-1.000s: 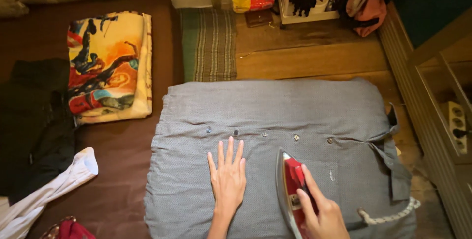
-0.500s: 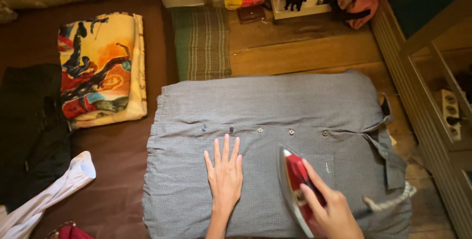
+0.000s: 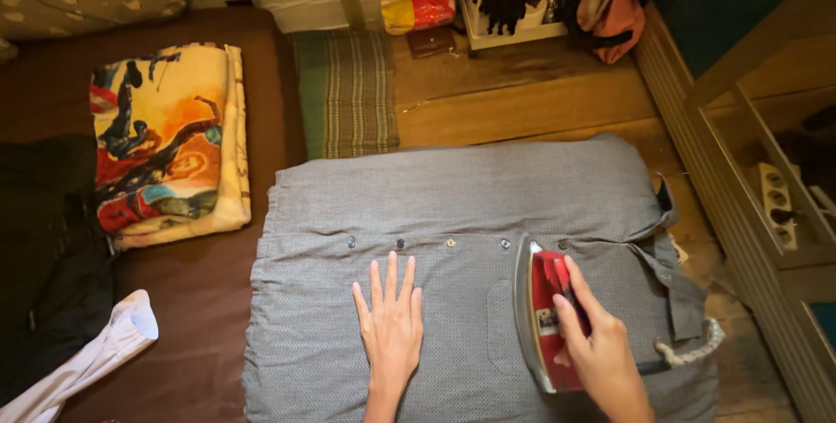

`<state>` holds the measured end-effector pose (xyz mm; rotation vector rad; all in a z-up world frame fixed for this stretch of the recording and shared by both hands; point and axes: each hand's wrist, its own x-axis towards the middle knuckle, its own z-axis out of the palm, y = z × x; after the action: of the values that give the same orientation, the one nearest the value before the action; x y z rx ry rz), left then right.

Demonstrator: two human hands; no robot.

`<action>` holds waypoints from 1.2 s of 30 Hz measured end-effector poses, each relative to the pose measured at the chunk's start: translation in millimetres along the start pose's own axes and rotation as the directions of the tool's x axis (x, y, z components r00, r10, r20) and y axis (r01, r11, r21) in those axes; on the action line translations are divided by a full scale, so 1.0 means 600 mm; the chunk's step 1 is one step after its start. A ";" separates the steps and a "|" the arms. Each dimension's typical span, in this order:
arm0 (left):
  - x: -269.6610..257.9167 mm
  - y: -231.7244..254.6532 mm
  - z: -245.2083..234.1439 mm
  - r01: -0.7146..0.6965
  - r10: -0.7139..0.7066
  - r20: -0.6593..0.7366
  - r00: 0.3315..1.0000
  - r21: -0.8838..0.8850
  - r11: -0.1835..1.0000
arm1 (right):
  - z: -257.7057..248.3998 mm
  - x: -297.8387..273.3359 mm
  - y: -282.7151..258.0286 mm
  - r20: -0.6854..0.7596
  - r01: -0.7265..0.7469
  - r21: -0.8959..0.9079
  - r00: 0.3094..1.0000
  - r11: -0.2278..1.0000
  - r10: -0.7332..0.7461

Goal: Ironing a button-down shirt on a mattress.

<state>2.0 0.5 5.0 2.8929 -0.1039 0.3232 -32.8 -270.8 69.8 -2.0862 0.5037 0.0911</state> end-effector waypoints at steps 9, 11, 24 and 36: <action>0.007 0.003 0.011 0.002 -0.001 -0.014 1.000 0.031 1.000 | -0.007 -0.009 0.112 -0.066 0.367 -0.030 0.927 0.930 -0.369; 0.021 0.024 -0.008 0.031 -0.030 0.038 0.999 -0.029 0.999 | -0.013 -0.012 0.049 -0.042 0.293 -0.031 0.955 0.956 -0.294; 0.158 0.074 0.092 -0.193 0.189 -0.041 0.981 -0.157 0.969 | -0.042 -0.034 0.119 -0.136 0.385 -0.086 0.909 0.919 -0.393; 0.156 0.075 0.085 -0.204 0.200 -0.046 0.979 -0.108 0.973 | -0.108 0.033 0.048 -0.255 0.002 0.078 0.967 0.997 0.018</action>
<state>99.7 -59.2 -12.6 2.7679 -0.3997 0.3900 -34.3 -343.9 76.7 -2.0294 0.6604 -0.1931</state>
